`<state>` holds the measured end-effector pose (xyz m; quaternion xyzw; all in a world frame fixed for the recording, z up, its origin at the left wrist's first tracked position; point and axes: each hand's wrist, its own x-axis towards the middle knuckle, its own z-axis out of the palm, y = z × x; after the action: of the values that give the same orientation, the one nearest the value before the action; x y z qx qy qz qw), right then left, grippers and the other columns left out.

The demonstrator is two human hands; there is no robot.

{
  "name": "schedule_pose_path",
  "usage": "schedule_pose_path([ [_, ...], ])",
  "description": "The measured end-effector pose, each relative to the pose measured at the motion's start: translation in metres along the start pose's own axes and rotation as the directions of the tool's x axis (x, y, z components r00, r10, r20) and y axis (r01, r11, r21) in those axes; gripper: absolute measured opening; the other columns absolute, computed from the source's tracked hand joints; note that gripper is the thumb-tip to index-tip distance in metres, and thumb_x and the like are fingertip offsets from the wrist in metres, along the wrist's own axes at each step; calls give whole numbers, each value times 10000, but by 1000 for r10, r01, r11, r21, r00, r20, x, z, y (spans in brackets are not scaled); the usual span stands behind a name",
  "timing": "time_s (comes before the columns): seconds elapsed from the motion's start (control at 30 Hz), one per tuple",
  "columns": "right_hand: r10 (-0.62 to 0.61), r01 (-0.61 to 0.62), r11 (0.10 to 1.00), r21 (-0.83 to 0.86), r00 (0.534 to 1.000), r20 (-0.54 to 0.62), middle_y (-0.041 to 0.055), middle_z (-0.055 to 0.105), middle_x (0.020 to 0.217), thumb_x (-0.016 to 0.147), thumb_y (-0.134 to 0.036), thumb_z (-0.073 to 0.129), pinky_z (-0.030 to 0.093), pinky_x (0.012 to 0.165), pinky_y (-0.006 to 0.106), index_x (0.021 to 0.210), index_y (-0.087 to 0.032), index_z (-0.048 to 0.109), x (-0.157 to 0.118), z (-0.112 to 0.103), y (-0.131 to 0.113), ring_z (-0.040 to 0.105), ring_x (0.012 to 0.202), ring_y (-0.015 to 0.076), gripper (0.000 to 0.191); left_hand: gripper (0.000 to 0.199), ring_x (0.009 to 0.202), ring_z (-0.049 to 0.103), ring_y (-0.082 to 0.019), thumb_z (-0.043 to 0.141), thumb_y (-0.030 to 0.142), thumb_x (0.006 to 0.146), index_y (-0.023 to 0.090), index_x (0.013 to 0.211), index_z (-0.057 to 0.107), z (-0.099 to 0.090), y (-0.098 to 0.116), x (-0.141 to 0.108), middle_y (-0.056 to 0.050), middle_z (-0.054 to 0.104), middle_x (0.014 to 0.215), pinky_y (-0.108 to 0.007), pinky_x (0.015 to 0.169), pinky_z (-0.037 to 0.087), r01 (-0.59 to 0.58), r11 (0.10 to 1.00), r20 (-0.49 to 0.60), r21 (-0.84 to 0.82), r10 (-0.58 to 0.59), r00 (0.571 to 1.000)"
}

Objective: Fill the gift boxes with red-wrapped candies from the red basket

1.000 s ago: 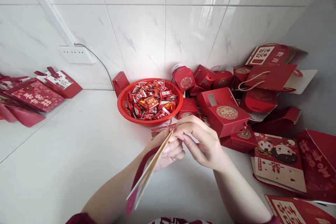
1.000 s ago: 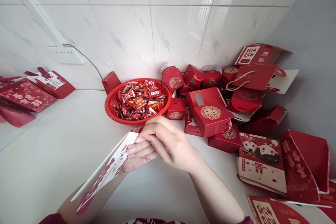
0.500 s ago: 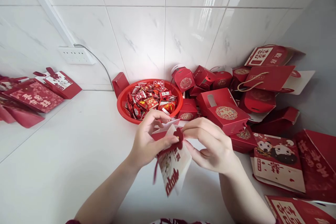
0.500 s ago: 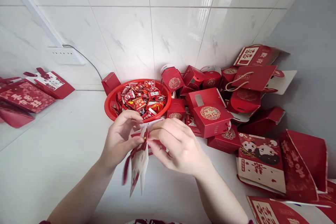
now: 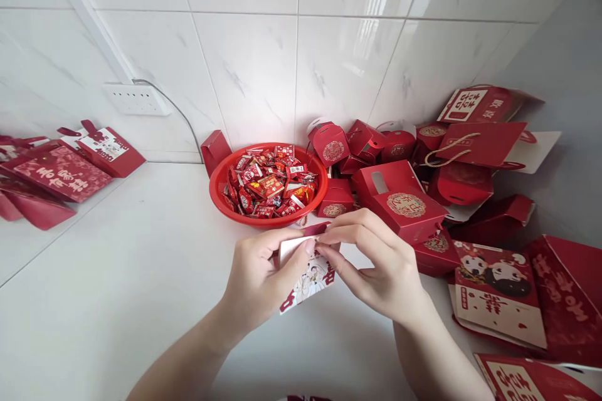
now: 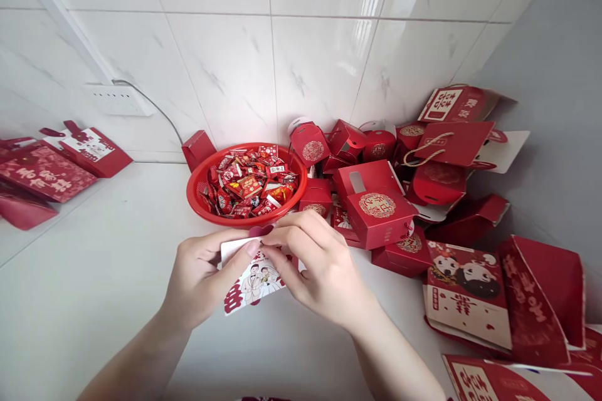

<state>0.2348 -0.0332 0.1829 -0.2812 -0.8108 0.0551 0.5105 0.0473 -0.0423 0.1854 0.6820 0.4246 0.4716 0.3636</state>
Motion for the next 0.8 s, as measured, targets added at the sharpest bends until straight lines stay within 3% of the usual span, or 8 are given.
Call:
schedule_pose_path([
  [0.2, -30, 27, 998, -57, 998, -55, 66, 676, 942, 889, -63, 639, 550, 724, 344, 1016, -184, 641, -1, 10, 4, 630, 861, 181, 176, 174, 493, 468, -75, 615, 212, 894, 148, 757, 703, -3, -1, 0, 30, 557, 552, -173, 469, 393, -93, 982, -44, 161, 101, 994],
  [0.37, -338, 311, 886, -345, 941, -19, 79, 728, 995, 916, -80, 562, 563, 732, 350, 1069, -173, 677, -9, 14, 7, 671, 930, 207, 212, 222, 481, 426, -71, 613, 238, 891, 135, 700, 663, -4, -3, 0, 34, 493, 527, -170, 442, 361, -104, 984, -61, 147, 114, 992],
  [0.43, -387, 354, 858, -372, 922, -14, 74, 740, 997, 923, -90, 552, 559, 701, 344, 1051, -161, 697, -9, 13, 6, 685, 946, 207, 206, 270, 476, 416, -72, 611, 270, 897, 134, 666, 639, -4, -2, 1, 31, 473, 520, -173, 429, 350, -75, 994, -62, 85, 80, 995],
  [0.63, -395, 384, 898, -214, 919, -7, 34, 736, 947, 881, -105, 660, 549, 775, 326, 1019, -166, 711, -3, 13, 4, 688, 960, 171, 159, 369, 490, 346, -73, 606, 307, 897, 135, 575, 549, -9, -3, 6, 30, 374, 514, -186, 420, 290, -38, 998, -98, 45, 43, 994],
  [0.8, -196, 180, 976, -123, 971, -137, 55, 698, 973, 836, -186, 749, 559, 781, 392, 1102, -219, 658, 0, 10, 4, 667, 916, 209, 283, 374, 479, 351, -75, 612, 320, 894, 142, 574, 536, -10, 0, 3, 27, 397, 511, -188, 411, 294, -29, 1000, -31, -5, 29, 999],
])
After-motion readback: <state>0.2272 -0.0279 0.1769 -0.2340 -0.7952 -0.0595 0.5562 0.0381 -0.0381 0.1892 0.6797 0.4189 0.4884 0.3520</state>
